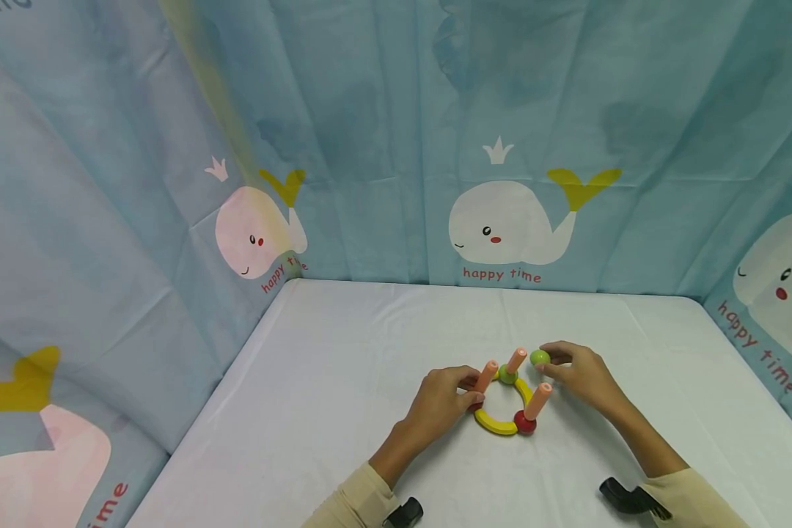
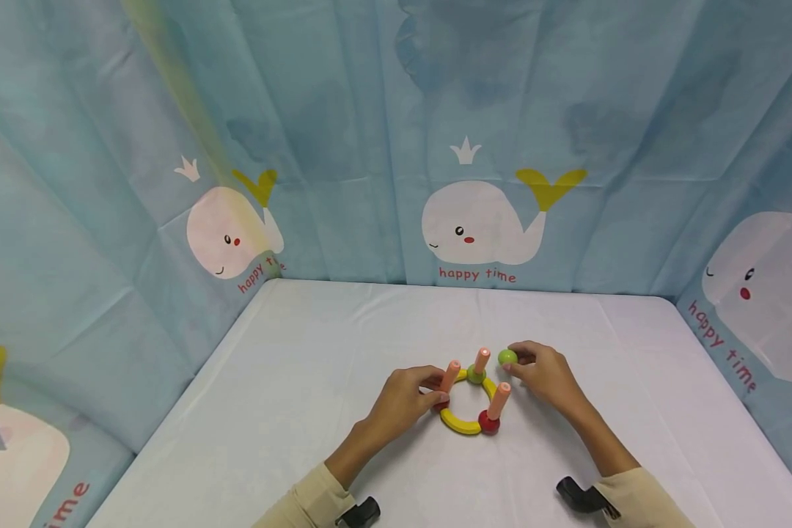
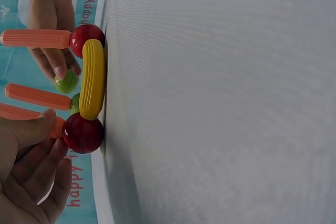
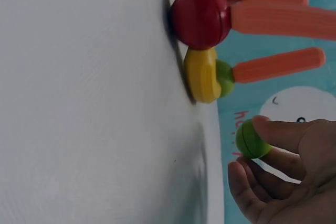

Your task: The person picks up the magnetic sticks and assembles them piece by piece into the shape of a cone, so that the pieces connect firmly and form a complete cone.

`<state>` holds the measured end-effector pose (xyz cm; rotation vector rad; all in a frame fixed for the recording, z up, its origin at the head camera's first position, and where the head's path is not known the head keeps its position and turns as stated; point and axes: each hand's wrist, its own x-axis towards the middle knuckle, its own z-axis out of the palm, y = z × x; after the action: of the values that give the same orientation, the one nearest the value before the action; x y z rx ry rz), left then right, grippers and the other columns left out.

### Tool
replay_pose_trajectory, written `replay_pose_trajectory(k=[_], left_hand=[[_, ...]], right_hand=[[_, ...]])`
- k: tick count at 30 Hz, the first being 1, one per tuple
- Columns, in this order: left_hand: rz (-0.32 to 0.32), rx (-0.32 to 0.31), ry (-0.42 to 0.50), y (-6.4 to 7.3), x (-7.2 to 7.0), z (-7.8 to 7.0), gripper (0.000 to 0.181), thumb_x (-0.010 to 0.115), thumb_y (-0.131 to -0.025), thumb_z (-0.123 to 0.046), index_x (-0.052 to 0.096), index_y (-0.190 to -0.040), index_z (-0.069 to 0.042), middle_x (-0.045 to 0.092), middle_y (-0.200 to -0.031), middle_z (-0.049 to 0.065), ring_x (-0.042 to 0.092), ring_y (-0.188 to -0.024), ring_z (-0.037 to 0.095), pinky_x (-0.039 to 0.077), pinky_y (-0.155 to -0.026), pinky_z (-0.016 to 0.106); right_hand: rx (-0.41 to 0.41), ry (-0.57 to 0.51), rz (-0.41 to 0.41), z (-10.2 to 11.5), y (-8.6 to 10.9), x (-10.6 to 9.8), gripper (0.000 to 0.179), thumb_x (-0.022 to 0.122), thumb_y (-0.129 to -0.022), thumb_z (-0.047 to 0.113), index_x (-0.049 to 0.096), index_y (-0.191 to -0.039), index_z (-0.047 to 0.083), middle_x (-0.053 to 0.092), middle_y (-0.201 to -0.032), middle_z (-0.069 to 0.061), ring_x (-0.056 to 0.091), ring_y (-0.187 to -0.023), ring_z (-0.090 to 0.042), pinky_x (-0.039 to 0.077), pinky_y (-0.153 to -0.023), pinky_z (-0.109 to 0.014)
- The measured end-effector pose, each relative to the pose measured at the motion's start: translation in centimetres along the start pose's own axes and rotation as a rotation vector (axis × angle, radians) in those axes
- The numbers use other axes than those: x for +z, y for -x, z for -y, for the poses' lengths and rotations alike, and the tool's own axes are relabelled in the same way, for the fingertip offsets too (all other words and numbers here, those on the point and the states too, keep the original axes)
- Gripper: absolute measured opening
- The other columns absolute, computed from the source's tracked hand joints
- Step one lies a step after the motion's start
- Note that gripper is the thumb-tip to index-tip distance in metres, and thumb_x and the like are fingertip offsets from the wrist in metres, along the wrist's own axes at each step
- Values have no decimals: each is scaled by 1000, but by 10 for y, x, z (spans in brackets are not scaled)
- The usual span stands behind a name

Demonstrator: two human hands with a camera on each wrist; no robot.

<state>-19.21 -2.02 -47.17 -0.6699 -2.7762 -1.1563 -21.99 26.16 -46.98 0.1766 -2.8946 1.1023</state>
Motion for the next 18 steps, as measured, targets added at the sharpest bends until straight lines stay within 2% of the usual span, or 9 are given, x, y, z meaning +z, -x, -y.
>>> replay_pose_trajectory(k=[5,12,14,18], left_hand=[[-2,-4,-5,0,0,-1,28,85,-91,-18,79,-118,-14,80,-104,-8,72,-101,5,57,-95,30],[-8,3,-5,1,0,-2,28,85,-91,-18,79,-118,-14,80,-104,-8,72,-101,5,57,-95,30],[-9,5,-5,1,0,-1,28,85,-91,-18,79,-118,-14,80,-104,-8,72,-101,5,57,-95,30],[-11,6,-3,0,0,-1,28,85,-91,-19,79,-118,-14,80,-104,-8,73,-100,5,57,-94,29]], right_hand=[[-21,-22,-21,11,8,-4,46,80,-97,26,68,-136,5,75,-121,-16,66,-119,-42,55,-94,-62],[-87,-58,-74,30,18,-15,52,76,-100,36,66,-140,4,73,-125,-16,67,-117,-38,58,-94,-58],[-107,-67,-94,35,20,-18,51,75,-101,38,66,-140,6,74,-126,-13,67,-117,-33,59,-96,-50],[-151,-108,-121,44,24,-22,47,76,-100,37,68,-138,11,73,-126,-6,66,-115,-21,56,-91,-23]])
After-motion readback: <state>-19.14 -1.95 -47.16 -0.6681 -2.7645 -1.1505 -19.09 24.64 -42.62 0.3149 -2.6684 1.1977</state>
